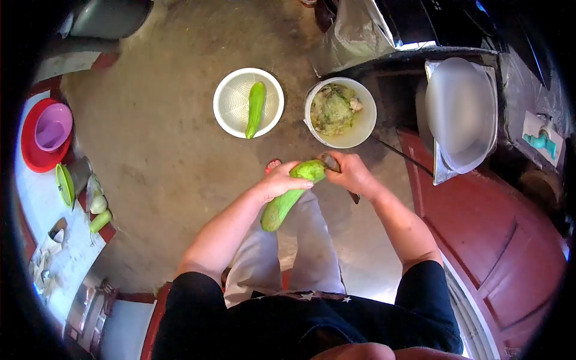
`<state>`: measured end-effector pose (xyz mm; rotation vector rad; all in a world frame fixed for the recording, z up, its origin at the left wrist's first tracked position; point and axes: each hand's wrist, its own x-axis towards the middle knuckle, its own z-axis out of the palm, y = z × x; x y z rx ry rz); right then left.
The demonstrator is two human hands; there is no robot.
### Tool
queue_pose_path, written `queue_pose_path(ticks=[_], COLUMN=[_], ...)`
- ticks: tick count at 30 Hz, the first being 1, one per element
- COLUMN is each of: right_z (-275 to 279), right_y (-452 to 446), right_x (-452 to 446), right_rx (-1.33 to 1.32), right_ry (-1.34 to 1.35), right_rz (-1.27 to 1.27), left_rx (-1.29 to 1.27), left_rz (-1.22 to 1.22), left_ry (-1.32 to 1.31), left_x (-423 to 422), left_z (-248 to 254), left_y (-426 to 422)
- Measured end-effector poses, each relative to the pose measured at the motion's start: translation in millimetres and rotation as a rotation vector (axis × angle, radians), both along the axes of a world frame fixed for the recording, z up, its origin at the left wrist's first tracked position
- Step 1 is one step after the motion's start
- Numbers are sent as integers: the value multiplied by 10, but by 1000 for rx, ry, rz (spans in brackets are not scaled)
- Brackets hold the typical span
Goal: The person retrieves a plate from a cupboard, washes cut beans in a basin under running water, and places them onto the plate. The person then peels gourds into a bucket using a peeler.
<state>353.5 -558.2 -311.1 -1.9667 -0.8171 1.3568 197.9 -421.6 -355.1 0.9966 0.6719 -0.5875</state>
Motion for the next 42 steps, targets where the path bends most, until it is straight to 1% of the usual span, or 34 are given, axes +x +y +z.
queue_pose_path(ticks=[3, 5, 6, 7, 8, 9, 11, 12, 13, 15, 16, 17, 19, 20, 21, 23, 24, 25, 26, 27, 28, 29, 30, 31, 32, 33, 34, 37, 39, 40, 42], right_z=[-90, -134, -124, -116, -136, -173, -199, -161, -164, -149, -111, -75, -53, -72, -116, -245, -352, -440, -552, -663, -747, -810, -847, -856, -841, -826, -831, -809, -712, -688, -676], right_y=[-15, -33, -37, -41, -70, -120, -190, -230, -255, -276, -315, -328, -347, -366, -357, -306, -280, -268, -282, -322, -366, -398, -444, -500, -544, -574, -587, -562, -463, -443, -433], right_x=[-9, 19, 40, 60, 82, 104, 123, 106, 82, 54, 58, 57, 64, 72, 54, -87, -148, -193, -241, -270, -266, -251, -240, -217, -179, -151, -132, -123, -138, -140, -145], right_rx=[-13, -16, -42, -69, -70, -51, -18, -6, -10, -61, -73, -79, 130, 221, 206, 331, 255, 226, 184, 142, 129, 10, -104, -110, -182, -257, -263, -239, -149, -150, -116], right_ry=[-16, -35, 185, 405, 403, 348, 243, 92, 95, 159, 240, 239, 611, 761, 765, 1009, 948, 976, 894, 815, 819, 724, 628, 628, 676, 723, 722, 708, 722, 723, 603], right_rz=[18, 34, -132, -298, -292, -356, -479, -383, -375, -515, -597, -594, -881, -888, -875, -915, -961, -989, -982, -979, -979, -929, -875, -871, -878, -883, -872, -898, -1058, -1058, -1037], left_rx=[16, -91, -93, -156, -218, -219, -518, -511, -514, -506, -472, -477, -461, -466, -452, -448, -469, -489, -496, -468, -435, -439, -550, -660, -661, -517, -372, -350, -340, -331, -339], left_rz=[-12, 43, 44, 161, 280, 287, 519, 569, 578, 584, 649, 652, 702, 717, 708, 718, 754, 788, 803, 857, 906, 911, 920, 928, 937, 970, 1000, 1004, 1025, 1041, 1064], left_ry=[1, -15, -19, 51, 122, 122, 152, 140, 142, 127, 82, 84, 108, 109, 100, 105, 109, 111, 119, 52, -17, -10, 71, 148, 147, 151, 156, 147, 128, 107, 86], left_x=[-16, -43, -46, -54, -42, -25, 33, 5, 0, 31, 36, 54, 88, 95, 89, 72, 108, 152, 186, 217, 230, 232, 234, 244, 266, 301, 330, 388, 418, 441, 493], left_z=[-10, -66, -64, -56, -3, 47, 131, -43, -106, -198, -319, -330, -354, -422, -508, -616, -647, -692, -749, -803, -845, -838, -818, -805, -833, -859, -884, -807, -851, -879, -937], left_y=[33, 59, 70, 83, 106, 135, 215, 180, 173, 132, 43, -3, -72, -124, -190, -320, -360, -405, -481, -567, -640, -687, -724, -755, -800, -846, -891, -919, -945, -957, -1004])
